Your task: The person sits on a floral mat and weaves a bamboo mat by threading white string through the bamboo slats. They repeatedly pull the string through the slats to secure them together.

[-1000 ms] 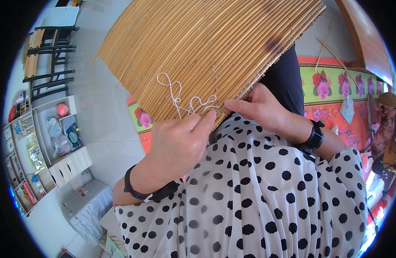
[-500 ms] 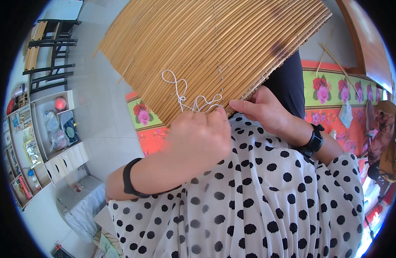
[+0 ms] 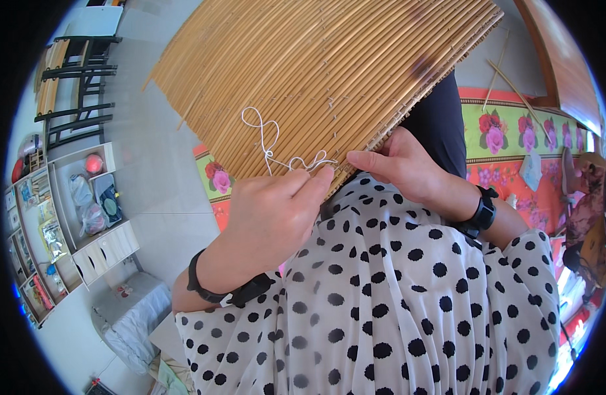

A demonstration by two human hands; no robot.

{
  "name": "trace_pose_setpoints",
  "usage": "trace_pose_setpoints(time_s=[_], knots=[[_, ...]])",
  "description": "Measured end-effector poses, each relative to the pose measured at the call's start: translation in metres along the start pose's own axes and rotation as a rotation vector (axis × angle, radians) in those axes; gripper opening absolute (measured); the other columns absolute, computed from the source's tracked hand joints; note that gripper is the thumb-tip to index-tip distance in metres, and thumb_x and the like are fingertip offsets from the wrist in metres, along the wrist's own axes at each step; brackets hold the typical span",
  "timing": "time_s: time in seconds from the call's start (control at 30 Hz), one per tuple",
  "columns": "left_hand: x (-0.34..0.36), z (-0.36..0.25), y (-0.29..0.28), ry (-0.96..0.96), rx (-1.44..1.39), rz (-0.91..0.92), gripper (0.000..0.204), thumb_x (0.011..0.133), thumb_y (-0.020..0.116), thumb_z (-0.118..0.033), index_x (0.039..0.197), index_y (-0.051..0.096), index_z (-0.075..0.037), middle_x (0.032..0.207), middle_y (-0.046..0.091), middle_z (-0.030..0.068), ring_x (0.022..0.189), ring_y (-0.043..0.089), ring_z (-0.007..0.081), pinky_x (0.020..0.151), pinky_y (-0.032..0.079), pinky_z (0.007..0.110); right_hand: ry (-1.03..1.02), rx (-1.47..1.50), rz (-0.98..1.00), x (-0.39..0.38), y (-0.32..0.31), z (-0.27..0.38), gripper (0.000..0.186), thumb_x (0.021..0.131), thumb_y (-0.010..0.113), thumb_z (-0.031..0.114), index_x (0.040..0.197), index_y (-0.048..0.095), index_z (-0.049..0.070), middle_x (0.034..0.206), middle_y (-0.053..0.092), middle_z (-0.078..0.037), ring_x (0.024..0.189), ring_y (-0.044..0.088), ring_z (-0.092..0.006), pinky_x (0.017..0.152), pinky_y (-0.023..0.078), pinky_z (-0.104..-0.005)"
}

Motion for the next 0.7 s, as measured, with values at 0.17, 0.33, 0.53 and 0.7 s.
trace_pose_setpoints(time_s=[0.17, 0.33, 0.53, 0.7], knots=[[-0.001, -0.002, 0.003, -0.008, 0.053, 0.023, 0.034, 0.078, 0.072, -0.007, 0.111, 0.074, -0.003, 0.070, 0.056, 0.0006, 0.051, 0.058, 0.0167, 0.043, 0.043, 0.033, -0.028, 0.002, -0.015, 0.000, -0.001, 0.001, 0.031, 0.098, 0.072, 0.021, 0.115, 0.072, -0.004, 0.082, 0.066, 0.000, 0.067, 0.053, -0.0053, 0.057, 0.044, -0.0234], [0.004, -0.007, 0.002, -0.004, 0.145, 0.101, 0.033, 0.077, 0.073, -0.003, 0.110, 0.075, -0.004, 0.068, 0.055, 0.0016, 0.050, 0.057, 0.0175, 0.043, 0.043, 0.033, 0.010, -0.003, -0.029, 0.001, -0.001, 0.000, 0.032, 0.097, 0.073, 0.019, 0.118, 0.070, -0.006, 0.086, 0.068, -0.002, 0.069, 0.055, -0.0061, 0.058, 0.046, -0.0237], [0.007, 0.006, -0.011, -0.026, -0.035, 0.067, 0.031, 0.078, 0.076, -0.003, 0.109, 0.076, -0.006, 0.070, 0.058, 0.0025, 0.052, 0.058, 0.0205, 0.045, 0.043, 0.035, 0.024, -0.026, -0.053, -0.002, -0.003, 0.001, 0.033, 0.096, 0.074, 0.021, 0.117, 0.071, -0.005, 0.089, 0.069, -0.003, 0.071, 0.056, -0.0064, 0.061, 0.047, -0.0245], [0.013, 0.007, -0.006, -0.006, -0.019, 0.113, 0.027, 0.080, 0.077, -0.004, 0.107, 0.075, -0.008, 0.071, 0.059, 0.0024, 0.054, 0.060, 0.0213, 0.046, 0.044, 0.035, 0.089, -0.056, -0.047, -0.001, -0.007, -0.006, 0.033, 0.096, 0.074, 0.022, 0.115, 0.073, -0.005, 0.092, 0.071, -0.003, 0.075, 0.058, -0.0066, 0.064, 0.048, -0.0255]])
Point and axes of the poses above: each hand's wrist, its own x-axis towards the middle knuckle, its own y-axis out of the palm, z = x × y, the point moved 7 cm from there along x, towards the middle knuckle
